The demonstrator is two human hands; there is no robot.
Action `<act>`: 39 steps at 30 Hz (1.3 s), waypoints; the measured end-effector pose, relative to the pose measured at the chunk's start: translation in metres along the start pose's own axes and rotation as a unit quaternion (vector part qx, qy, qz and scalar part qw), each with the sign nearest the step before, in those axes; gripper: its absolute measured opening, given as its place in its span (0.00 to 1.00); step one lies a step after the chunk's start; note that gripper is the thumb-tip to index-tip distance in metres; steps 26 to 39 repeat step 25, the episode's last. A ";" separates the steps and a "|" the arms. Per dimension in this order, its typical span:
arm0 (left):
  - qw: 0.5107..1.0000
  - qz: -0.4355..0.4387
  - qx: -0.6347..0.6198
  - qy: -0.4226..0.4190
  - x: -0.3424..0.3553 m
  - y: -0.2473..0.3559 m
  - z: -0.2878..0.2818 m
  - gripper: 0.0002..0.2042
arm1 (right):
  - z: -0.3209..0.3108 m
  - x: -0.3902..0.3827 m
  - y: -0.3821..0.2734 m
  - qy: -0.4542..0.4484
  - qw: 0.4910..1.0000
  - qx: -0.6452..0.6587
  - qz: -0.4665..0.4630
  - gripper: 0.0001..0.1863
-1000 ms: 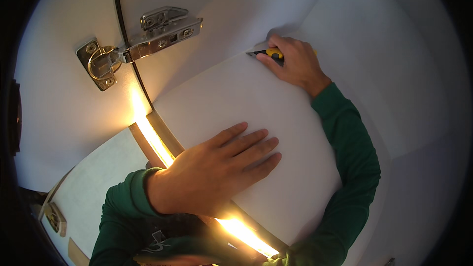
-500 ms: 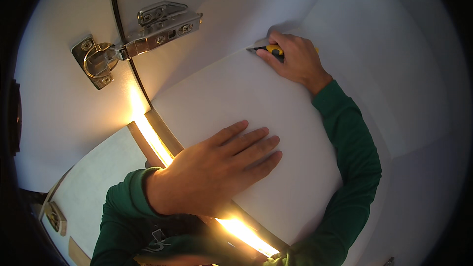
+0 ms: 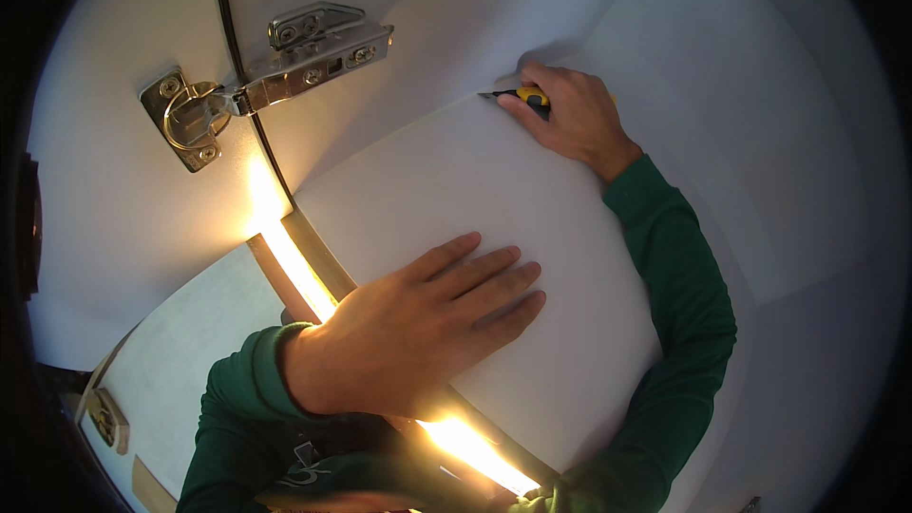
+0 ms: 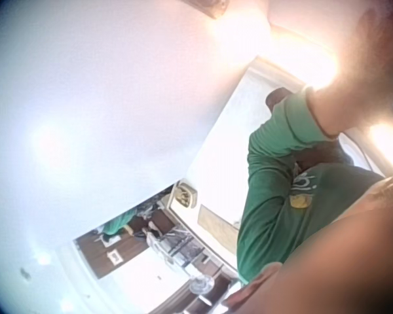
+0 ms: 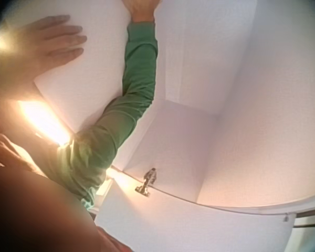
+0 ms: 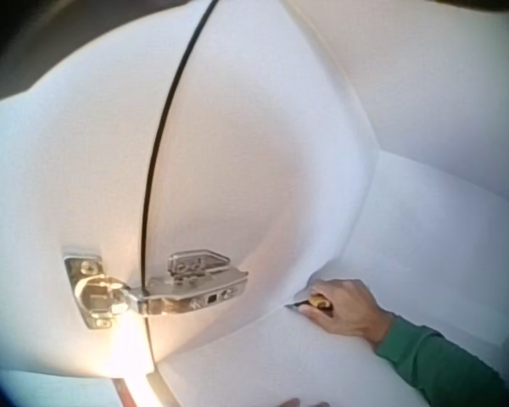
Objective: The person kneels on the floor and uses a utility knife to trim the edges of a white cabinet door and interior panel. They repeatedly open and close the door to access different sections and carefully cut along the seams.
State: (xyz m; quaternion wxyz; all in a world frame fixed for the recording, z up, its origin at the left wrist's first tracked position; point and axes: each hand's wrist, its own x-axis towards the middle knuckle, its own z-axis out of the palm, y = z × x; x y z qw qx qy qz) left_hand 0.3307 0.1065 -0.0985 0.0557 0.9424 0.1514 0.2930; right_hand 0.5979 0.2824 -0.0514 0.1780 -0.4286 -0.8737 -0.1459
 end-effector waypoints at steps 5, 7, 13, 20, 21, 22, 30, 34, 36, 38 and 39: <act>1.000 0.001 0.005 0.000 0.000 0.000 0.001 0.38 | 0.000 0.001 0.000 -0.009 1.000 -0.007 -0.001 0.21; 1.000 0.001 0.007 0.001 -0.001 0.000 0.001 0.38 | 0.000 0.001 0.000 -0.012 1.000 -0.011 -0.004 0.21; 1.000 -0.003 -0.006 0.009 -0.002 0.000 0.002 0.39 | -0.001 0.003 -0.001 -0.026 0.999 -0.034 -0.010 0.21; 1.000 -0.009 -0.004 0.002 -0.008 -0.007 0.007 0.40 | 0.015 0.001 0.015 -0.012 0.999 -0.041 0.006 0.23; 1.000 -0.010 -0.004 0.000 -0.011 -0.011 0.011 0.40 | 0.022 0.001 0.017 -0.022 0.998 -0.048 0.035 0.23; 1.000 -0.010 -0.002 0.001 -0.011 -0.013 0.013 0.40 | 0.025 0.002 0.020 -0.017 0.999 -0.044 0.024 0.23; 1.000 -0.010 0.005 -0.004 -0.009 -0.013 0.014 0.41 | 0.027 -0.003 0.027 -0.029 0.997 -0.050 0.046 0.23; 1.000 -0.010 0.005 -0.004 -0.009 -0.013 0.014 0.41 | 0.027 -0.003 0.027 -0.029 0.997 -0.050 0.046 0.23; 1.000 -0.010 0.005 -0.004 -0.009 -0.013 0.014 0.41 | 0.027 -0.003 0.027 -0.029 0.997 -0.050 0.046 0.23; 1.000 -0.010 0.005 -0.004 -0.009 -0.013 0.014 0.41 | 0.027 -0.003 0.027 -0.029 0.997 -0.050 0.046 0.23; 1.000 -0.010 0.005 -0.004 -0.009 -0.013 0.014 0.41 | 0.027 -0.003 0.027 -0.029 0.997 -0.050 0.046 0.23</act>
